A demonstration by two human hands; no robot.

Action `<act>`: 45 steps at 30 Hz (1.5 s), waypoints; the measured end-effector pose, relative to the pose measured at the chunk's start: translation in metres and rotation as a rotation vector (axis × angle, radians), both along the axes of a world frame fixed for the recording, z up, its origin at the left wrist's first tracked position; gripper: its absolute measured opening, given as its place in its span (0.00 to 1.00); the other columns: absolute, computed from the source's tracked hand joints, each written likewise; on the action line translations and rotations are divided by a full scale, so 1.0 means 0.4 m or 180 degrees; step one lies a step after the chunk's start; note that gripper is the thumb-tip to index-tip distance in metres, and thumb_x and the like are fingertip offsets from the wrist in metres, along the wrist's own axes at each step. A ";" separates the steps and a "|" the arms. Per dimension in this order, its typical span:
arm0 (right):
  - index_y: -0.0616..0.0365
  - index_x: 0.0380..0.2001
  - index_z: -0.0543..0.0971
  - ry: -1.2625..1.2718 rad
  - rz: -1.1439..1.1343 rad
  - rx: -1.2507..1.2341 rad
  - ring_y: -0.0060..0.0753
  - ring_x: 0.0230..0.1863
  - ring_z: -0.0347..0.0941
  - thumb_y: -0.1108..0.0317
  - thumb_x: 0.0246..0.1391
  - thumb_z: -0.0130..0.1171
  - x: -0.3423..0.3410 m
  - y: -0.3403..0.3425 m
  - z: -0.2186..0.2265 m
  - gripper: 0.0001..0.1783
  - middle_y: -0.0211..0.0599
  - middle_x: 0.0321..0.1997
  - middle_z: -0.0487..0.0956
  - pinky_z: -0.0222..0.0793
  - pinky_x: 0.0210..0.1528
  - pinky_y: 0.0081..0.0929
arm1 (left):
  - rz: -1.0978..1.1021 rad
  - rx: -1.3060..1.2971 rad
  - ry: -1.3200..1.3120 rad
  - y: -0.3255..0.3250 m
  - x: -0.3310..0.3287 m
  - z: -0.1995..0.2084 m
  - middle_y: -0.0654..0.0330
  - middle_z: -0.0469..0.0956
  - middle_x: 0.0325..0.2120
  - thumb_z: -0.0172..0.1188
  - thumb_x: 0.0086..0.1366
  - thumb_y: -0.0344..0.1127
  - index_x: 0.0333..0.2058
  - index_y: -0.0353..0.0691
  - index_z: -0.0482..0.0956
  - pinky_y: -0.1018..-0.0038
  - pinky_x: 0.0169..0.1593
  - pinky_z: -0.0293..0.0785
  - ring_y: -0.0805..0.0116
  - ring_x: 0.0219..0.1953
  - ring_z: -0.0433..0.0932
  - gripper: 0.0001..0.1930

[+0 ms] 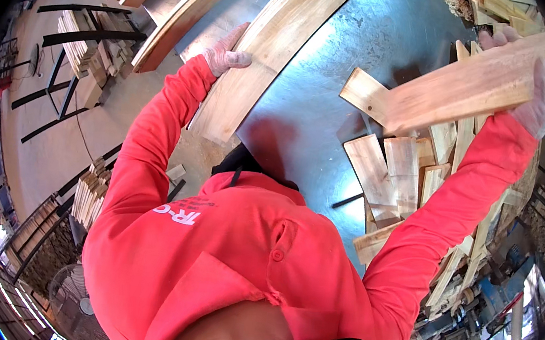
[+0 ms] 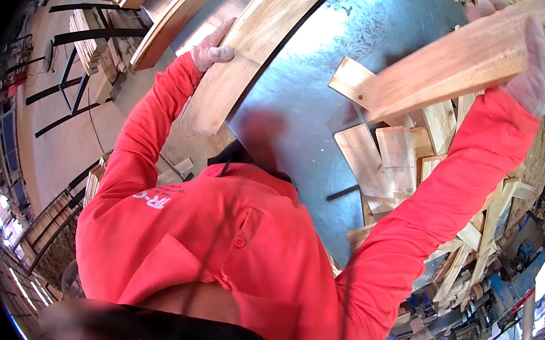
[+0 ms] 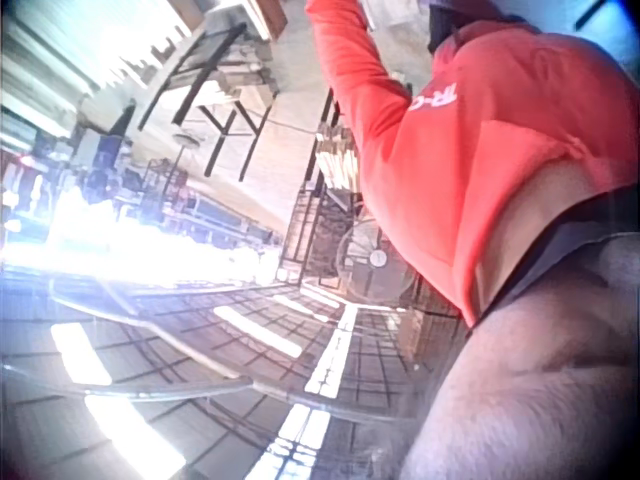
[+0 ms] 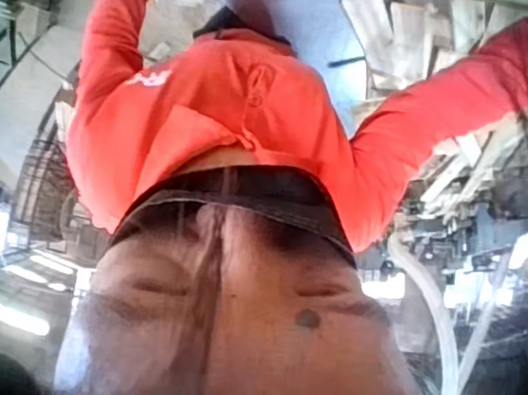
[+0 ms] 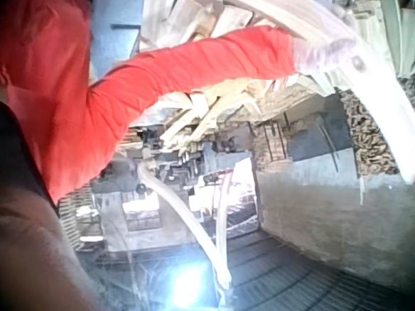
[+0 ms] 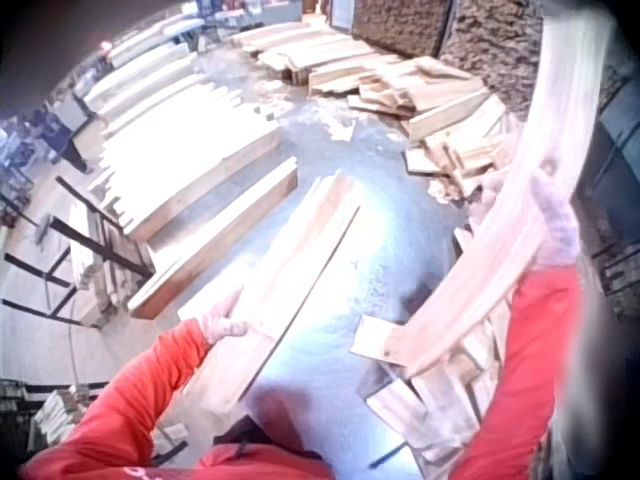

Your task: The person repeatedly picks up wooden planks from a pile on a metal table and stacks them into a neat pile. The person handles the planks by hand, aligning them and building a growing stack throughout the clip.

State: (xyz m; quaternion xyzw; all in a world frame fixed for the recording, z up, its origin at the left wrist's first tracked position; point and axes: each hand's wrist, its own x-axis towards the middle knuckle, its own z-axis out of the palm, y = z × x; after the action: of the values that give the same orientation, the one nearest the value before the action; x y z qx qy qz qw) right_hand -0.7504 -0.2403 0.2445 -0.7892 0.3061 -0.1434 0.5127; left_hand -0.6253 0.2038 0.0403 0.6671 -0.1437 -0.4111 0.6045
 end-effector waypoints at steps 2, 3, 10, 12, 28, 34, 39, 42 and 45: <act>0.55 0.40 0.74 -0.0198 -0.0421 0.1606 0.41 0.32 0.73 0.53 0.48 0.64 -0.020 0.074 -0.028 0.21 0.41 0.32 0.79 0.73 0.41 0.34 | -0.0163 0.0385 -0.0415 -0.005 0.015 0.005 0.45 0.67 0.58 0.70 0.44 0.51 0.68 0.32 0.46 0.69 0.62 0.61 0.60 0.60 0.66 0.59; 0.55 0.37 0.76 -0.0215 -0.0761 0.2211 0.39 0.30 0.73 0.52 0.49 0.65 -0.031 0.123 -0.059 0.20 0.40 0.31 0.79 0.74 0.40 0.33 | -0.0301 0.0533 -0.0617 -0.020 0.019 0.011 0.46 0.69 0.56 0.71 0.44 0.51 0.68 0.33 0.46 0.69 0.61 0.62 0.60 0.59 0.68 0.59; 0.69 0.57 0.67 0.1149 -0.1494 -0.1929 0.43 0.50 0.74 0.53 0.53 0.64 -0.098 0.359 -0.334 0.36 0.49 0.40 0.79 0.69 0.53 0.32 | -0.1140 0.2646 -0.1838 -0.104 -0.102 0.147 0.37 0.61 0.62 0.72 0.40 0.62 0.70 0.46 0.34 0.62 0.62 0.65 0.45 0.61 0.67 0.67; 0.68 0.64 0.59 0.0361 -0.1107 -0.1629 0.45 0.53 0.73 0.53 0.52 0.65 -0.131 0.413 -0.389 0.44 0.51 0.44 0.78 0.67 0.56 0.33 | -0.0958 0.2296 -0.1503 -0.098 -0.091 0.154 0.37 0.64 0.59 0.72 0.42 0.61 0.69 0.43 0.35 0.64 0.61 0.65 0.47 0.59 0.69 0.67; 0.62 0.54 0.67 0.1433 -0.0444 0.1101 0.57 0.46 0.75 0.62 0.43 0.56 -0.219 0.735 -0.634 0.32 0.55 0.44 0.78 0.71 0.48 0.41 | -0.0702 0.1861 -0.1305 -0.045 -0.022 0.142 0.38 0.67 0.58 0.71 0.46 0.52 0.69 0.39 0.38 0.66 0.60 0.67 0.44 0.58 0.70 0.61; 0.64 0.46 0.70 0.1131 -0.0026 0.0819 0.53 0.45 0.75 0.69 0.42 0.52 -0.311 0.669 -0.427 0.24 0.56 0.43 0.77 0.71 0.43 0.42 | -0.0693 0.2031 -0.1322 -0.037 -0.020 0.142 0.38 0.70 0.54 0.69 0.46 0.53 0.69 0.43 0.40 0.65 0.57 0.69 0.44 0.55 0.73 0.59; 0.65 0.57 0.67 0.1716 -0.0629 -0.0058 0.47 0.45 0.75 0.74 0.48 0.49 -0.394 0.524 -0.421 0.29 0.51 0.46 0.77 0.70 0.47 0.40 | -0.0699 0.1771 -0.1283 -0.023 -0.018 0.069 0.40 0.76 0.48 0.69 0.48 0.50 0.70 0.45 0.40 0.65 0.52 0.73 0.45 0.49 0.77 0.57; 0.66 0.60 0.65 0.1056 -0.0833 -0.0528 0.41 0.51 0.73 0.70 0.53 0.50 -0.336 0.382 -0.268 0.29 0.49 0.50 0.76 0.67 0.53 0.35 | -0.0849 0.2172 -0.1152 -0.048 -0.033 0.118 0.42 0.78 0.45 0.68 0.50 0.45 0.69 0.45 0.40 0.65 0.51 0.74 0.47 0.47 0.79 0.55; 0.66 0.62 0.63 0.0682 -0.0248 -0.0186 0.35 0.56 0.70 0.67 0.58 0.51 -0.355 0.334 -0.072 0.30 0.47 0.55 0.75 0.63 0.58 0.30 | -0.0748 0.2122 -0.1148 -0.054 -0.021 0.119 0.42 0.77 0.47 0.68 0.48 0.47 0.69 0.45 0.40 0.64 0.52 0.74 0.47 0.48 0.78 0.56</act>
State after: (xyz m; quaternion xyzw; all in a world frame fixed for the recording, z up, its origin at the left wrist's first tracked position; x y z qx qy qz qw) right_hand -0.8924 -0.1067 0.2158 -0.8021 0.3853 -0.0869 0.4480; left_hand -0.6336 0.1821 0.0880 0.8673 -0.1816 -0.3778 0.2686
